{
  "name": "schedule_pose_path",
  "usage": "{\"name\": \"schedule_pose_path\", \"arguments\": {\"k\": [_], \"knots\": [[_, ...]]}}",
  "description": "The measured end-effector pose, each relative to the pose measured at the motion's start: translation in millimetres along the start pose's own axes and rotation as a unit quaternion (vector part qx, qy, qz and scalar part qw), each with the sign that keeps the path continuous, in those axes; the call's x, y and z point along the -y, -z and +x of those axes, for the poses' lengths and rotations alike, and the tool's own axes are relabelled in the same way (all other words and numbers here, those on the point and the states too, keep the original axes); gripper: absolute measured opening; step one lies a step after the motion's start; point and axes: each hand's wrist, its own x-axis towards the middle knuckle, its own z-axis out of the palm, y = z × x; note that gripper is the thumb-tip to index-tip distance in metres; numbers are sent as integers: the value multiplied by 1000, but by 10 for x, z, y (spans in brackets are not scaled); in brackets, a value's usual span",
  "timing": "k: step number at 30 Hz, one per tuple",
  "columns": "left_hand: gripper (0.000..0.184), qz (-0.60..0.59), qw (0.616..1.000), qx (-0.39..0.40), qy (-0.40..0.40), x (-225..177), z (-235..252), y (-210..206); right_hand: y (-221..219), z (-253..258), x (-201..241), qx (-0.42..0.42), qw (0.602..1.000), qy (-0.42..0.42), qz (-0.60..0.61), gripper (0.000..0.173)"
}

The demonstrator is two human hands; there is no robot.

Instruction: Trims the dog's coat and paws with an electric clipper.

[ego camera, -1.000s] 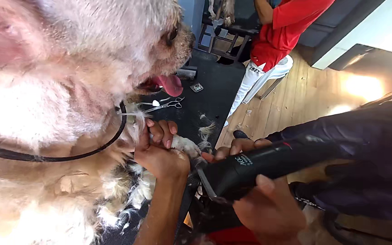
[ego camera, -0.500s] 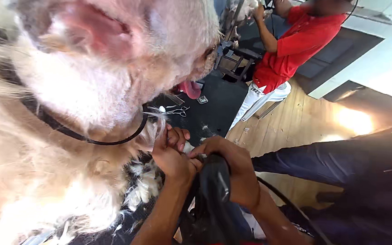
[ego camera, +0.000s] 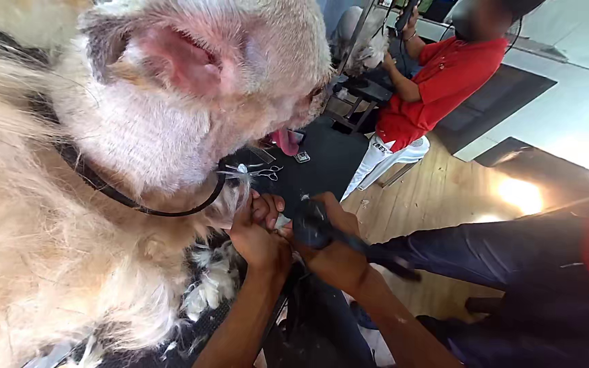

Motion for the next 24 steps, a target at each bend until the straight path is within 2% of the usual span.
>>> {"name": "schedule_pose_path", "arguments": {"k": [3,6,9,12,13,14,16,18,20,22,24], "knots": [[49,18,999,-38,-24,10,-8,-75,2,48,71,-10,996,-59,65,42],[48,-1,999,-38,-34,-16,19,-84,126,22,177,-101,957,-122,243,35],[48,-4,997,-62,-48,-35,84,-74,367,-36,298,-218,848,-210,434,17],[47,-3,997,-62,-48,-47,100,-64,520,-142,360,-216,730,-228,607,26],[48,-3,997,-66,-47,-49,105,-64,509,-204,363,-202,715,-223,632,28],[47,-5,996,-75,-47,-45,115,-64,464,-280,351,-187,726,-210,627,33],[47,-8,995,-83,-46,-38,124,-59,313,-409,319,-188,791,-138,566,45],[47,-8,995,-86,-49,-39,129,-65,156,-458,294,-217,864,-32,453,57],[46,-13,994,-97,-51,-43,130,-77,85,-459,282,-218,917,69,327,59],[45,-5,993,-96,-61,-44,138,-79,38,-458,256,-209,929,120,282,61],[45,7,995,-79,-58,-48,104,-57,-18,-484,238,-203,928,133,283,61]]}}
